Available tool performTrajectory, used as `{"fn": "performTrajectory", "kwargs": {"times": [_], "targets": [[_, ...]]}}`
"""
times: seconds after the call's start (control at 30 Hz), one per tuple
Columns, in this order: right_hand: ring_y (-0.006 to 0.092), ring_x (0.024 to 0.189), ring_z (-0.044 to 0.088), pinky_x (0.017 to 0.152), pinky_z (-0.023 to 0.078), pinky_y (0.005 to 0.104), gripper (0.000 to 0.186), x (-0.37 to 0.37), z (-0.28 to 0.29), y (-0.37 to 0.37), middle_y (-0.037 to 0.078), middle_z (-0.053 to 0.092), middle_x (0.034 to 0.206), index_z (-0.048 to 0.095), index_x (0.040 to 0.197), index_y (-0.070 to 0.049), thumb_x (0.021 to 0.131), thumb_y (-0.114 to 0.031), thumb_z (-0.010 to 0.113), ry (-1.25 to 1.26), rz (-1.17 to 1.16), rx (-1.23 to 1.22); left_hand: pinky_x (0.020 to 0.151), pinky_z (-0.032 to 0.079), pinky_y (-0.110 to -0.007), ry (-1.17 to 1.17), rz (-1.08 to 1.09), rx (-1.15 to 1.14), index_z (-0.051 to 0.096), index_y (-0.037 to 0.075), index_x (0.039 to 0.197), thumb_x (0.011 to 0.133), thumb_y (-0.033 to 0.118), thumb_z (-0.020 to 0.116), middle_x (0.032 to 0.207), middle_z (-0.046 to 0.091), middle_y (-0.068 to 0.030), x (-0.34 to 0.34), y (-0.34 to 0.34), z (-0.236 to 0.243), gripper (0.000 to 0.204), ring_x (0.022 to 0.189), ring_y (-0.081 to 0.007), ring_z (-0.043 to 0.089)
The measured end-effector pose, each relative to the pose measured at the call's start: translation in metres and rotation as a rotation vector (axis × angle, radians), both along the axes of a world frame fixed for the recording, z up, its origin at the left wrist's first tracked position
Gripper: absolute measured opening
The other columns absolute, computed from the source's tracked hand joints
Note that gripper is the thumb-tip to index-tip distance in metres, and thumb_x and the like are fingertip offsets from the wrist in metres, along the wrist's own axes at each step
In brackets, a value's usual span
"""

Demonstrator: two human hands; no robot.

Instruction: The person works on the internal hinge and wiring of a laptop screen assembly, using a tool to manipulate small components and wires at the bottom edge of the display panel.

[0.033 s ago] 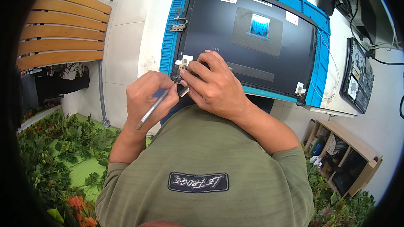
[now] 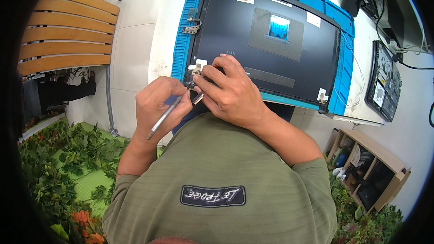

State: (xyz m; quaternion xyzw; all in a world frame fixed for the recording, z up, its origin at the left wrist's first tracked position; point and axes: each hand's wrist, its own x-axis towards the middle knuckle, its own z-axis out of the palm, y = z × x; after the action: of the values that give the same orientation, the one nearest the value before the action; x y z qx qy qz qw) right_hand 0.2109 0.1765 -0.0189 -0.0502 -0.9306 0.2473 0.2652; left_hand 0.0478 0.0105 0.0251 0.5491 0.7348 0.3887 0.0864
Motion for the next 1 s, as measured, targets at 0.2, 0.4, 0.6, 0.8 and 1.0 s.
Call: {"fn": "performTrajectory", "kwargs": {"times": [0.2,0.4,0.6,0.8,1.0], "targets": [[0.0339,0.124,0.065,0.120,0.057,0.0574,0.035,0.002,0.002,0.000,0.009,0.074,0.121,0.087,0.120,-0.002,0.087,-0.010,0.092,-0.019,0.000,0.014,0.072,0.062,-0.039,0.000,-0.006,0.015,0.075,0.002,0.092,0.079,-0.004,0.090,0.092,0.079,-0.0120,0.000,-0.001,0.000,0.021,0.081,-0.0300,0.080],[0.0338,0.124,0.066,0.120,0.057,0.0575,0.036,0.001,0.003,0.000,0.009,0.075,0.119,0.088,0.120,-0.002,0.086,-0.010,0.092,-0.019,-0.001,-0.003,0.071,0.062,-0.039,-0.004,0.000,0.018,0.074,0.002,0.091,0.079,-0.004,0.090,0.092,0.079,-0.0118,0.000,-0.001,-0.001,0.020,0.081,-0.0298,0.080],[0.0341,0.124,0.066,0.120,0.058,0.0575,0.037,0.000,0.002,0.000,0.009,0.075,0.119,0.088,0.120,-0.002,0.084,-0.009,0.092,-0.016,0.002,-0.013,0.070,0.061,-0.039,-0.006,0.006,-0.012,0.074,0.002,0.090,0.080,-0.003,0.090,0.089,0.078,-0.0111,0.000,0.000,0.001,0.019,0.078,-0.0291,0.079],[0.0343,0.123,0.066,0.119,0.058,0.0564,0.039,0.000,0.002,0.000,0.010,0.074,0.119,0.087,0.120,-0.002,0.083,-0.009,0.092,-0.007,0.003,-0.002,0.062,0.056,-0.043,0.012,0.029,0.007,0.070,0.007,0.084,0.080,0.003,0.089,0.079,0.068,-0.0085,0.002,0.004,0.001,0.019,0.069,-0.0311,0.070],[0.0343,0.121,0.066,0.116,0.058,0.0557,0.038,-0.001,0.002,0.001,0.010,0.074,0.119,0.086,0.119,-0.001,0.082,-0.009,0.092,0.015,0.007,-0.004,0.069,0.061,-0.040,0.024,-0.004,-0.069,0.073,0.002,0.089,0.080,-0.003,0.089,0.088,0.077,-0.0118,0.001,0.002,0.008,0.019,0.077,-0.0308,0.078]]}}
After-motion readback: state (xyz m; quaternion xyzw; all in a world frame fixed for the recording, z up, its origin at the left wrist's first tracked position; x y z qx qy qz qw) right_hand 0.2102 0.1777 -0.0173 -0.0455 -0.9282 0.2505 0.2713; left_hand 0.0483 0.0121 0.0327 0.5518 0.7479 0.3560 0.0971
